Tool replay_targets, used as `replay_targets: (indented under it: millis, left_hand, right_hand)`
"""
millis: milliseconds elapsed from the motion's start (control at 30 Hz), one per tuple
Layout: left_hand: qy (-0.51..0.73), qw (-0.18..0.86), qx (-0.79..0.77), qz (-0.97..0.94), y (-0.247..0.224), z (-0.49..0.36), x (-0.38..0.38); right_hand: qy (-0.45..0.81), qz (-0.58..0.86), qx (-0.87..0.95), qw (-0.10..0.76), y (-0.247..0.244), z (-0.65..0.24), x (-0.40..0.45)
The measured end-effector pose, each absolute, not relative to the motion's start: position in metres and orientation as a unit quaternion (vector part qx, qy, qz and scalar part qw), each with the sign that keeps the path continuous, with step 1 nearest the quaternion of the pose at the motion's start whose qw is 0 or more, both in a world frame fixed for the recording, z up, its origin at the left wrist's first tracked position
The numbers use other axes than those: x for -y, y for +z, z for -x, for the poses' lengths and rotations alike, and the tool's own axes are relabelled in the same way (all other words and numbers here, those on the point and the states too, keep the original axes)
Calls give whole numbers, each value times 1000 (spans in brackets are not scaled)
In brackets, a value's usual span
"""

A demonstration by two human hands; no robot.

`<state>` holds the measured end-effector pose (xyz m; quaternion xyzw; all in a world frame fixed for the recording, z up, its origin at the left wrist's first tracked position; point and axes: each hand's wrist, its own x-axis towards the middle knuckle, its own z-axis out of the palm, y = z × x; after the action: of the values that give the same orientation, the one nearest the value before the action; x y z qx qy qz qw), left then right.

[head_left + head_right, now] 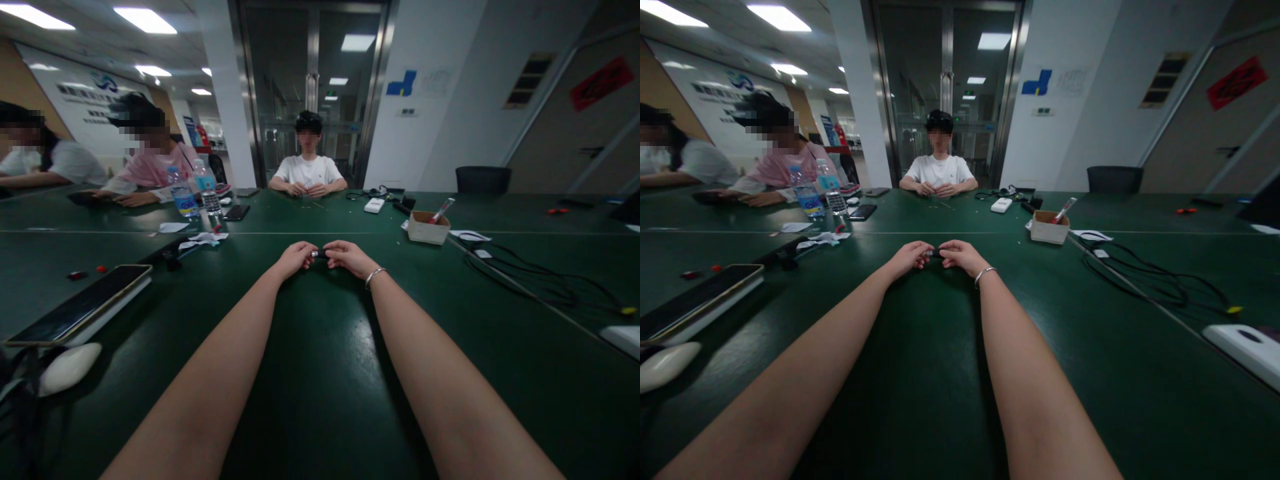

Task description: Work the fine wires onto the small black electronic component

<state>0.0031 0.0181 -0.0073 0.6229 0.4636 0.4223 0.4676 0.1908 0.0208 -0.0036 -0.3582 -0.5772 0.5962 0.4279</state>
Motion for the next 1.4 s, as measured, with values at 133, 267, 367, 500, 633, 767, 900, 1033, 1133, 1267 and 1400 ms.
replay_targets:
  millis: [133,267,367,500,633,767,900,1033,1133,1267,1400]
  left_hand:
    - [427,465,-464,-621,-8,-3,-18]
    - [422,468,-461,-625,-8,-3,-18]
    - [425,459,-467,-625,-10,-3,-20]
    - [424,463,-464,-625,-11,-3,-22]
    - [435,451,-458,-630,-10,-2,-19]
    - [464,455,-418,-634,-7,1,-12]
    - [477,452,-404,-636,-4,1,-8]
    - [483,453,-401,-633,-3,1,-6]
    - [490,460,-405,-620,-3,1,-7]
    - [496,470,-402,-609,-4,1,-8]
    - [498,480,-393,-605,-5,1,-9]
  right_hand:
    - [600,358,575,427,-3,-190,-20]
    - [598,362,574,427,-3,-190,-20]
    - [596,359,577,428,-4,-190,-21]
    - [595,358,579,428,-4,-190,-21]
    - [593,364,576,428,-3,-190,-19]
    - [593,374,569,429,-1,-189,-19]
    - [591,386,562,433,-3,-187,-23]
    - [579,386,576,429,-6,-188,-24]
    - [588,340,586,443,-4,-191,-21]
    - [577,356,576,457,-2,-188,-20]
    - [566,396,584,427,-1,-185,-22]
